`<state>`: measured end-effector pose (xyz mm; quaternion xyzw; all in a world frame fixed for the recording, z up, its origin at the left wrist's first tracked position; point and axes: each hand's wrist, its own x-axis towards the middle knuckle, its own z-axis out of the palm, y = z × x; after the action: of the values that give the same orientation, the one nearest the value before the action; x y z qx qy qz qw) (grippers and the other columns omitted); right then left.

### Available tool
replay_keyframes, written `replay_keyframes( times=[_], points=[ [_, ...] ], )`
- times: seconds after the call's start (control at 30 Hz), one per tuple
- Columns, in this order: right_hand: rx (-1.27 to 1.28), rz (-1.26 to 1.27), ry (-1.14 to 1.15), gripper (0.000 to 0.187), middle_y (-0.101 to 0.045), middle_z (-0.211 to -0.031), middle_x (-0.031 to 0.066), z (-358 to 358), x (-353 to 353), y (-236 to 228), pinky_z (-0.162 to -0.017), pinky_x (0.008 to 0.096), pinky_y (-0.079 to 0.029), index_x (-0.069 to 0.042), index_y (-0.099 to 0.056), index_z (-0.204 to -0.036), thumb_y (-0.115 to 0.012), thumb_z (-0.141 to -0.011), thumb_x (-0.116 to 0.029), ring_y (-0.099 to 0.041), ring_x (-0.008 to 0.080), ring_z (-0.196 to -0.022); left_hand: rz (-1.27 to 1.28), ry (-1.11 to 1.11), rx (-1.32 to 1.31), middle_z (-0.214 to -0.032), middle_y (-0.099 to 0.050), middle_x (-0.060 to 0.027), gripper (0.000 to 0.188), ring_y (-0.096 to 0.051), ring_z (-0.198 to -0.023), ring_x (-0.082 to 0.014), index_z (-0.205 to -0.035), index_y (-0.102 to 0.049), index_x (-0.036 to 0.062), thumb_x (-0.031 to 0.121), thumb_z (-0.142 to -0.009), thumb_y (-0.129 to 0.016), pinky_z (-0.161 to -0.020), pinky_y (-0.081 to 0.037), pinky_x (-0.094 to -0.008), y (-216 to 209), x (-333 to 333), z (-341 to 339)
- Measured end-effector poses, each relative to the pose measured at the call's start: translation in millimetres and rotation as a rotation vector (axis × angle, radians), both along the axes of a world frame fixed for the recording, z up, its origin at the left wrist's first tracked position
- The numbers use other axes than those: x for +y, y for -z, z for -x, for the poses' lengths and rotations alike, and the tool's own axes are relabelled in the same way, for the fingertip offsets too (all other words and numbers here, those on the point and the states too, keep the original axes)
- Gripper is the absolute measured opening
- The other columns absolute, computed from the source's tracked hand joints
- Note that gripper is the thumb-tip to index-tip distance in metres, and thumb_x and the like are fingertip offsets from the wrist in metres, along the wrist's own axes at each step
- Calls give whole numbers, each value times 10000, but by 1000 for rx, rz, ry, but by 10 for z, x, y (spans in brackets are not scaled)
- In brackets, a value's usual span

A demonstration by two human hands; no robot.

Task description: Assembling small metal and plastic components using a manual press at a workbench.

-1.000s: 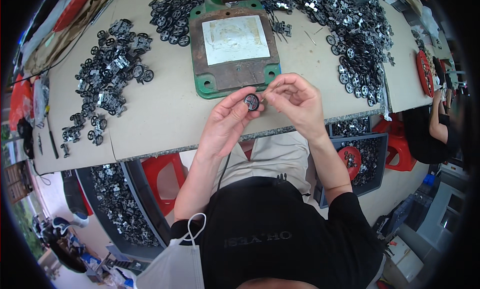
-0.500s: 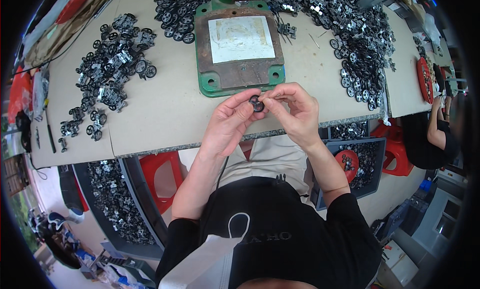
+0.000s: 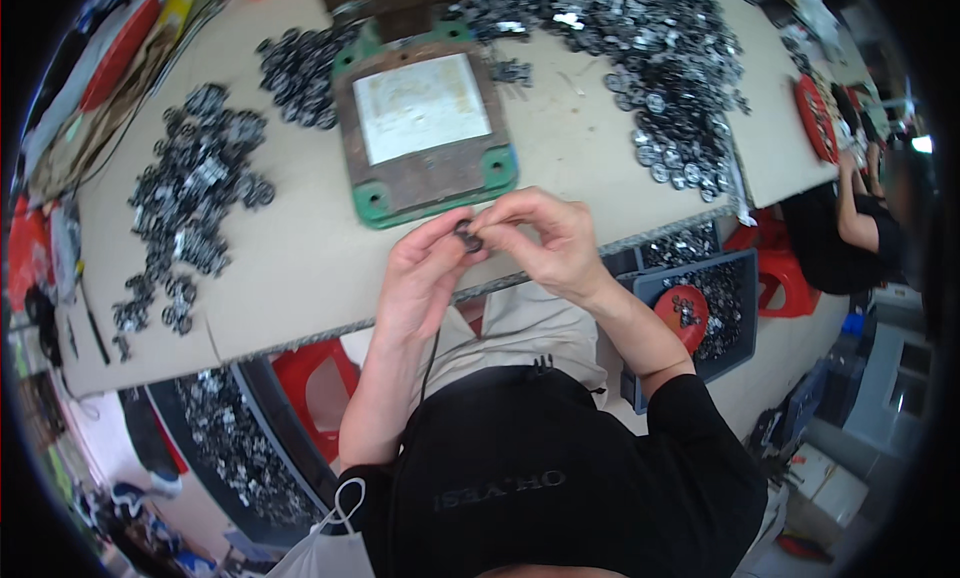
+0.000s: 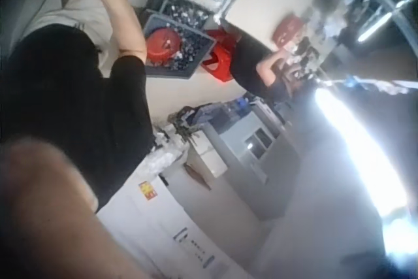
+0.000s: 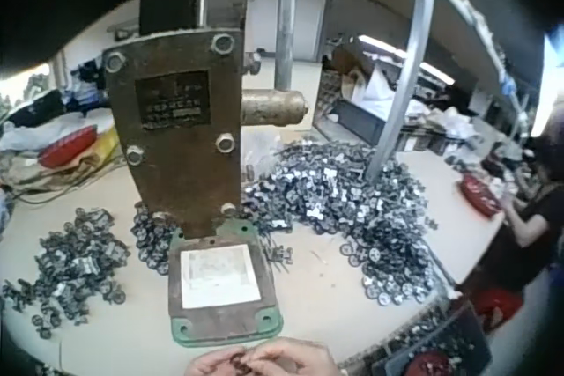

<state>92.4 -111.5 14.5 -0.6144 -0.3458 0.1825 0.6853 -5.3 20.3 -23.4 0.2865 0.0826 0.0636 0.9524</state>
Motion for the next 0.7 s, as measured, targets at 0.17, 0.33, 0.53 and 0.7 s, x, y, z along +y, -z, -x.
replay_keyframes(
  times=[0.17,0.33,0.53,0.7],
  points=[
    [-84,203,6,224,-646,-926,92,-372,-225,-161,-695,251,-501,19,-585,-1011,-583,-787,24,-616,139,-794,57,96,42,-1078,-576,-166,301,-598,-934,-220,-1166,-510,-23,27,-869,-513,-842,-499,-321,8,60,-6],
    [-970,780,690,145,-622,-865,153,-1523,-525,-27,-739,362,-472,-16,-649,-854,-577,-753,-90,-582,307,-829,-6,123,66,-1110,-556,-199,374,-597,-955,-248,-1194,-474,-28,126,-863,-557,-834,-511,-301,-14,63,-32],
    [-780,887,439,161,-620,-852,139,-1721,-256,-13,-774,390,-458,-19,-645,-814,-580,-771,-160,-578,302,-875,3,111,69,-1115,-556,-196,361,-600,-950,-249,-1192,-477,-21,118,-867,-549,-828,-517,-302,10,61,-47],
    [-566,937,554,175,-610,-902,147,-2151,-159,-22,-735,402,-470,-45,-626,-889,-611,-773,-176,-594,315,-864,-10,116,77,-1108,-560,-194,346,-607,-933,-246,-1185,-488,-16,106,-867,-546,-807,-529,-298,-16,55,-40]
  ],
)
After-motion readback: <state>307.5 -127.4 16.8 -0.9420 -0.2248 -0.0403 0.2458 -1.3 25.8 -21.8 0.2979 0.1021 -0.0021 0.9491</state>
